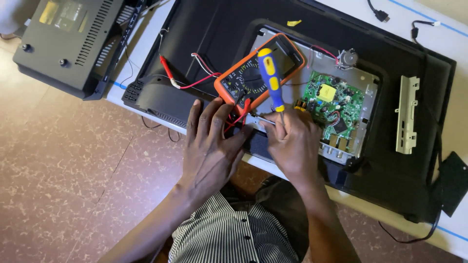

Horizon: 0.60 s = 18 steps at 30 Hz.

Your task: Repairing and testing the internal circuit board of a television using a screwdriver and a multimeter.

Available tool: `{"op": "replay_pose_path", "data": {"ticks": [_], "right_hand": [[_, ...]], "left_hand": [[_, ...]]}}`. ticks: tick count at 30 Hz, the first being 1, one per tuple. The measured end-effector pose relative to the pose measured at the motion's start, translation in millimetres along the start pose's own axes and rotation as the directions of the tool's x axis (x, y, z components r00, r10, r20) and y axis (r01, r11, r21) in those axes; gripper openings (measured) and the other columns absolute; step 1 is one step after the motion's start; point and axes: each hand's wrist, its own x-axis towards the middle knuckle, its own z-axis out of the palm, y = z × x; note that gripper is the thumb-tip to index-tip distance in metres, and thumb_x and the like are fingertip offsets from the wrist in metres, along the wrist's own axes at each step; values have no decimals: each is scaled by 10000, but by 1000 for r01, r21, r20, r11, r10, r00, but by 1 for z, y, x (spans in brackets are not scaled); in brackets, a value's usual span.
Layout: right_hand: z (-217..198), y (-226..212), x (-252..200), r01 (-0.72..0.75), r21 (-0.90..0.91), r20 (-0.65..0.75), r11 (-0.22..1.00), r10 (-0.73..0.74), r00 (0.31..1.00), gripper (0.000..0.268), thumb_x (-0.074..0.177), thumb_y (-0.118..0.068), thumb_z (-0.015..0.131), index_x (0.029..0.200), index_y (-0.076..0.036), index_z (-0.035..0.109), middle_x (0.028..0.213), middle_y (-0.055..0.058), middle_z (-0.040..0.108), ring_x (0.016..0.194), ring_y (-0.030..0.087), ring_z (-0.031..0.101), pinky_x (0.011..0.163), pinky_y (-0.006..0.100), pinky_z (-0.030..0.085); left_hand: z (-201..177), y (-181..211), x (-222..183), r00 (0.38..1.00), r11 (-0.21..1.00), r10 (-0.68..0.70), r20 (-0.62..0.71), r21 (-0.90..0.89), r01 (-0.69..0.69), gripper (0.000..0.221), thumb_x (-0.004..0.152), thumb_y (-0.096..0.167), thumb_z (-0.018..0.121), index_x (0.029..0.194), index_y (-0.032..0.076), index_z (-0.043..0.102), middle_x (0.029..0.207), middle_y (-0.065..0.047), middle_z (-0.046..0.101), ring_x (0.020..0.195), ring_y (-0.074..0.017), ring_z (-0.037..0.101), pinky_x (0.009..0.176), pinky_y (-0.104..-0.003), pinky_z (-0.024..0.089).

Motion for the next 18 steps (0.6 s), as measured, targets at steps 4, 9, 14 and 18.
{"op": "replay_pose_path", "data": {"ticks": [4, 9, 14, 18], "right_hand": [[-18, -5, 0, -69, 106, 84, 992, 60, 995, 190, 896, -93, 823, 1042, -116, 704, 755, 16, 603, 642, 160, 592, 609, 340, 456], [-26, -6, 0, -44, 220, 70, 975, 29, 997, 119, 924, -96, 783, 1003, -83, 694, 701, 21, 493, 686, 171, 479, 692, 360, 416], [-33, -5, 8, -57, 245, 165, 968, 16, 986, 156, 1014, -207, 647, 963, -76, 714, 557, 29, 535, 852, 205, 515, 789, 378, 425], [-36, -5, 10, -37, 288, 167, 957, -12, 986, 278, 997, -72, 654, 743, -73, 539, 688, 19, 578, 833, 210, 530, 833, 402, 471]], "left_hand": [[-14, -2, 11, 999, 999, -10, 37, -44, 11, 273, 978, 289, 587, 1184, 142, 690, 1311, -221, 536, 1306, -427, 488, 1192, -610, 300], [-17, -17, 29, 998, 998, 36, 46, -44, -34, 332, 1044, 291, 485, 1226, 86, 672, 1247, -212, 550, 1245, -369, 514, 1100, -535, 377], [-15, -28, 43, 985, 983, 41, 167, -182, -10, 257, 872, 209, 569, 1036, 110, 741, 1348, -237, 498, 1200, -433, 508, 961, -567, 437], [-13, -33, 51, 967, 978, 21, 256, -208, 34, 332, 903, 228, 579, 1168, 185, 774, 1495, -227, 369, 1252, -407, 435, 932, -584, 469]]}}
